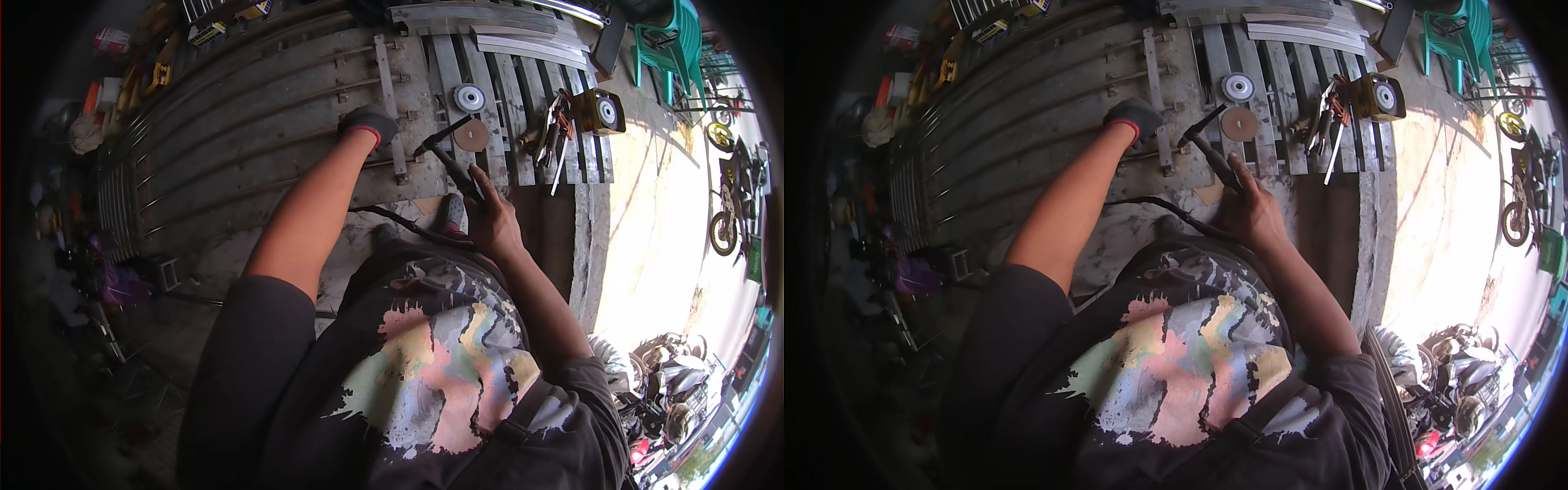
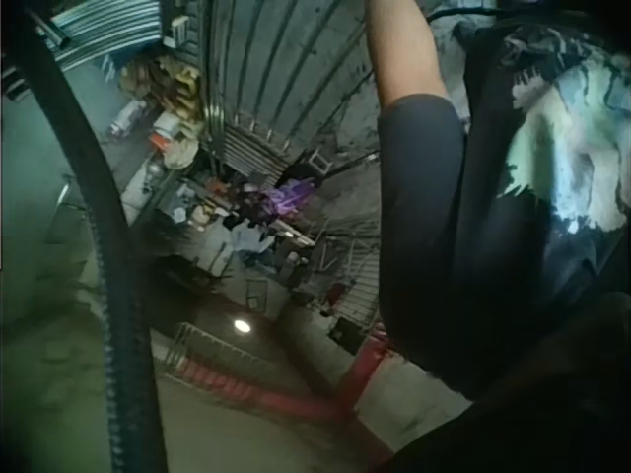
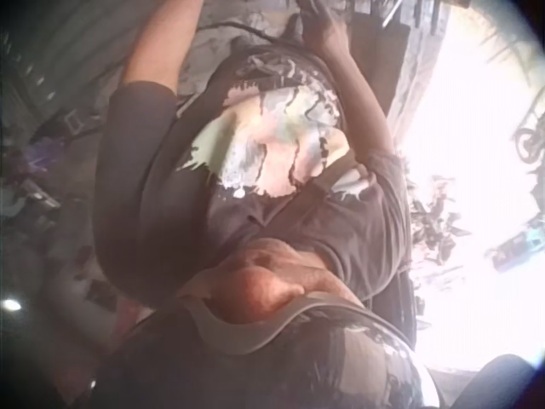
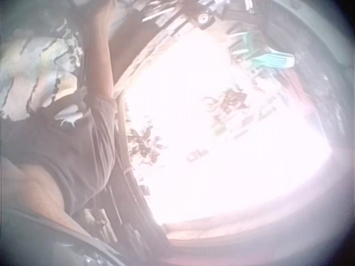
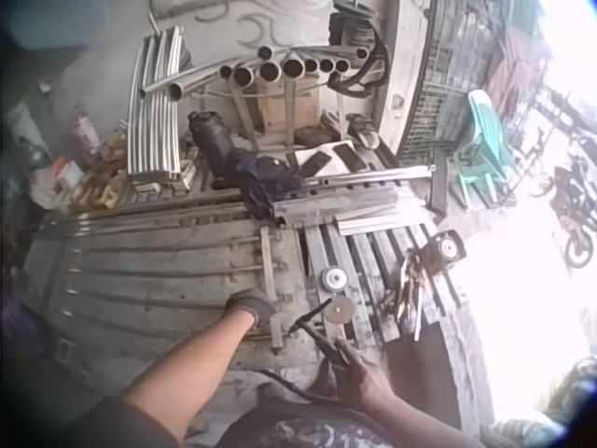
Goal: Welding several thin metal rods onto a larger metal frame.
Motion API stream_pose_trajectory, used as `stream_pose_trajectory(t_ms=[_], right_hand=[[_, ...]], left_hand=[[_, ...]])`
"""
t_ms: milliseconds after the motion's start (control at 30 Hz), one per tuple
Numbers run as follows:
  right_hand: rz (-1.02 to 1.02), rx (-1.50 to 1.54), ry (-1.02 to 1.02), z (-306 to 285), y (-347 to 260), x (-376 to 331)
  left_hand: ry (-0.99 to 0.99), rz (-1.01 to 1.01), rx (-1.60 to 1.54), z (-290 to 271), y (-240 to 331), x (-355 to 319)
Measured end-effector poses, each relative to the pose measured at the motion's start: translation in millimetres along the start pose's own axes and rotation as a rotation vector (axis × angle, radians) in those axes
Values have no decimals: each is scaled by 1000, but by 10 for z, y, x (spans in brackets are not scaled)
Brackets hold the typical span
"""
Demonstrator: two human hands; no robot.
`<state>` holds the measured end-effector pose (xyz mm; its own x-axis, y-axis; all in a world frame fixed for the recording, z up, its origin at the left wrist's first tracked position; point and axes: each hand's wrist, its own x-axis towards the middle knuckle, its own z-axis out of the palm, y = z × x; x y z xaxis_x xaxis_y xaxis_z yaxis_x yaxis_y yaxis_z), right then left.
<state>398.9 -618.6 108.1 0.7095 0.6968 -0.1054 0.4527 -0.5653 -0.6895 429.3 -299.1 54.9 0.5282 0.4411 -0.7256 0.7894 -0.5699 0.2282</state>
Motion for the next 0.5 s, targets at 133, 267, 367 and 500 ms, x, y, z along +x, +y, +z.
stream_pose_trajectory(t_ms=[133, 267, 367, 500], right_hand=[[133, 128, -18, 117, 40, 71], [125, 229, -38, 94, 69, 120], [213, 247, -130, 49, 35, 137], [154, 214, -86, 133, 74, 124]], left_hand=[[217, 67, 194, 168, 6, 185], [139, 45, 230, 104, 76, 165], [180, 21, 172, 124, 65, 136], [187, 26, 204, 178, -22, 190]])
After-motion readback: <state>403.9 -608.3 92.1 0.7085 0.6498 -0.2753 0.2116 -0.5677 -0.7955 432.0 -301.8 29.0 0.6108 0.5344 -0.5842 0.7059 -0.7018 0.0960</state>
